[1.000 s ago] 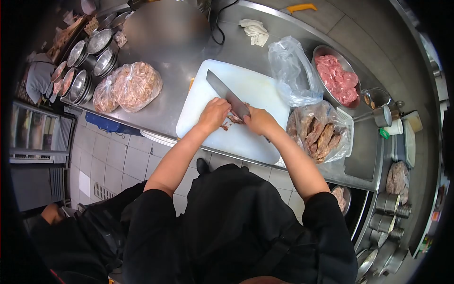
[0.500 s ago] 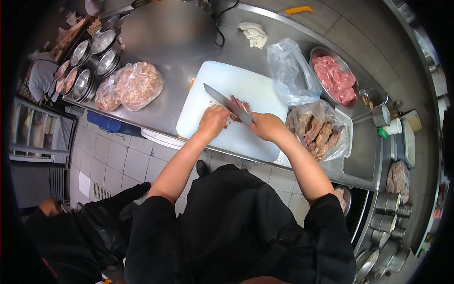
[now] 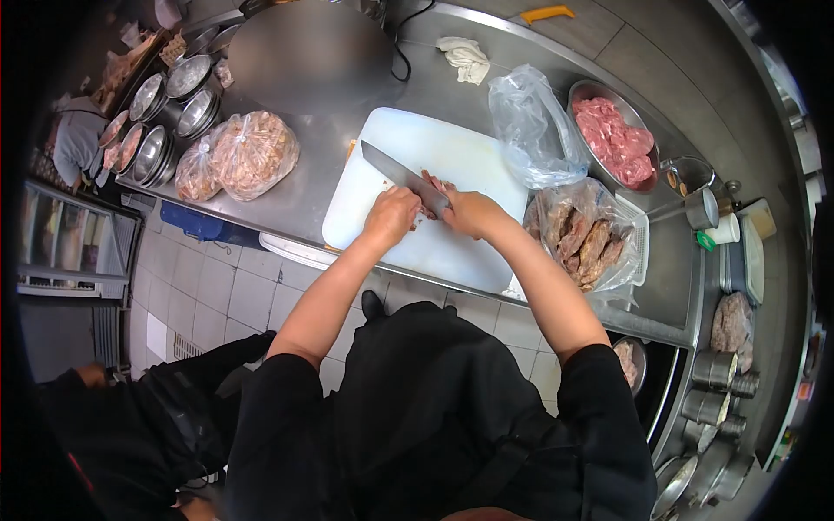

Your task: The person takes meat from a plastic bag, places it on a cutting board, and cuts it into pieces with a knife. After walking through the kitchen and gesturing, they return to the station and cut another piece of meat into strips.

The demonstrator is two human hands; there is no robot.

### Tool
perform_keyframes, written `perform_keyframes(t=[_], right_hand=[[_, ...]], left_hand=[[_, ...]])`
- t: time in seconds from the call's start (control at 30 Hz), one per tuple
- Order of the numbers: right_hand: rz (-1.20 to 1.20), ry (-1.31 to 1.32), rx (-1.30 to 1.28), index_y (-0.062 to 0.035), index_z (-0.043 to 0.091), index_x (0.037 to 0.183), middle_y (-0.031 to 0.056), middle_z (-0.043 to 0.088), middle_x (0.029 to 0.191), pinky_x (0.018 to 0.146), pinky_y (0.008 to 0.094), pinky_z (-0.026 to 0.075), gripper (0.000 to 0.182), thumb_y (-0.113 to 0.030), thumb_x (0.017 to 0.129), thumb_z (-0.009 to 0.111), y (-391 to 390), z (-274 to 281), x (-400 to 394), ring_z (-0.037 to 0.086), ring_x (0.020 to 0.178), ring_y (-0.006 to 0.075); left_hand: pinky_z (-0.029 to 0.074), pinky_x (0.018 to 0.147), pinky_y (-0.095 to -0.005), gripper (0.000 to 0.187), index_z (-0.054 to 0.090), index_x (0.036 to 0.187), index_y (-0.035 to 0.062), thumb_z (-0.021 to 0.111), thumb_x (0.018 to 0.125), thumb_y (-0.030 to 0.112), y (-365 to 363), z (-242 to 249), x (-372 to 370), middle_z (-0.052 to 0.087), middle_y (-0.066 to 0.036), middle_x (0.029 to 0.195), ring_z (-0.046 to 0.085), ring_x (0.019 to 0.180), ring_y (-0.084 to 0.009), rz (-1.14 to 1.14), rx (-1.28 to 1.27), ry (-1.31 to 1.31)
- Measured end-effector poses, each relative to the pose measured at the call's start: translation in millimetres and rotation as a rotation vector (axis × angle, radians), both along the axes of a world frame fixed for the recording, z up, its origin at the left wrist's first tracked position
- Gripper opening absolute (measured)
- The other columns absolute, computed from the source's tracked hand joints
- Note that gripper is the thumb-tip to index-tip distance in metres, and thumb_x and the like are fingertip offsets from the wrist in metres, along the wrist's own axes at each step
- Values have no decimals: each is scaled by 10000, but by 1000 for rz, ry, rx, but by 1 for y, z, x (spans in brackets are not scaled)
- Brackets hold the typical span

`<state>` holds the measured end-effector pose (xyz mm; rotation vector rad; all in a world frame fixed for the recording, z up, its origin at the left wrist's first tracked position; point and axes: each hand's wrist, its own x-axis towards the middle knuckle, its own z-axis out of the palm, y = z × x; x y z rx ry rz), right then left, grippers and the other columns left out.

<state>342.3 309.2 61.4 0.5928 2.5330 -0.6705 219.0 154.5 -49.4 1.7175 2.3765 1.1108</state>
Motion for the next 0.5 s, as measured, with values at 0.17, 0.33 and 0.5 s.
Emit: perform_keyframes(t=[0.17,0.33,0.5], right_hand=[[98,235,137,-6,575,1278,259,710,1001,854,509,535,419,-244,936,536,6,-50,11,687,915,422],[-72,274,11,-36,622,1204,255,709,959,824,500,527,352,-285,961,565,2,-24,27,681,887,427],[-54,238,47,-19,606,1229,263,709,987,851,520,524,413,-328,959,552,-14,-1,44,679,920,443]], left_hand=[[498,817,-425,66,706,906,42,677,855,73,1,0,-2,675,-114,894,626,897,-334,21,-23,41],[522,840,-439,165,742,1011,55,648,891,120,-23,38,-35,711,-168,984,665,941,-373,-1,-72,-186],[507,827,-447,76,702,905,45,677,859,100,-68,34,-20,662,-144,895,633,929,-351,90,-156,-131]])
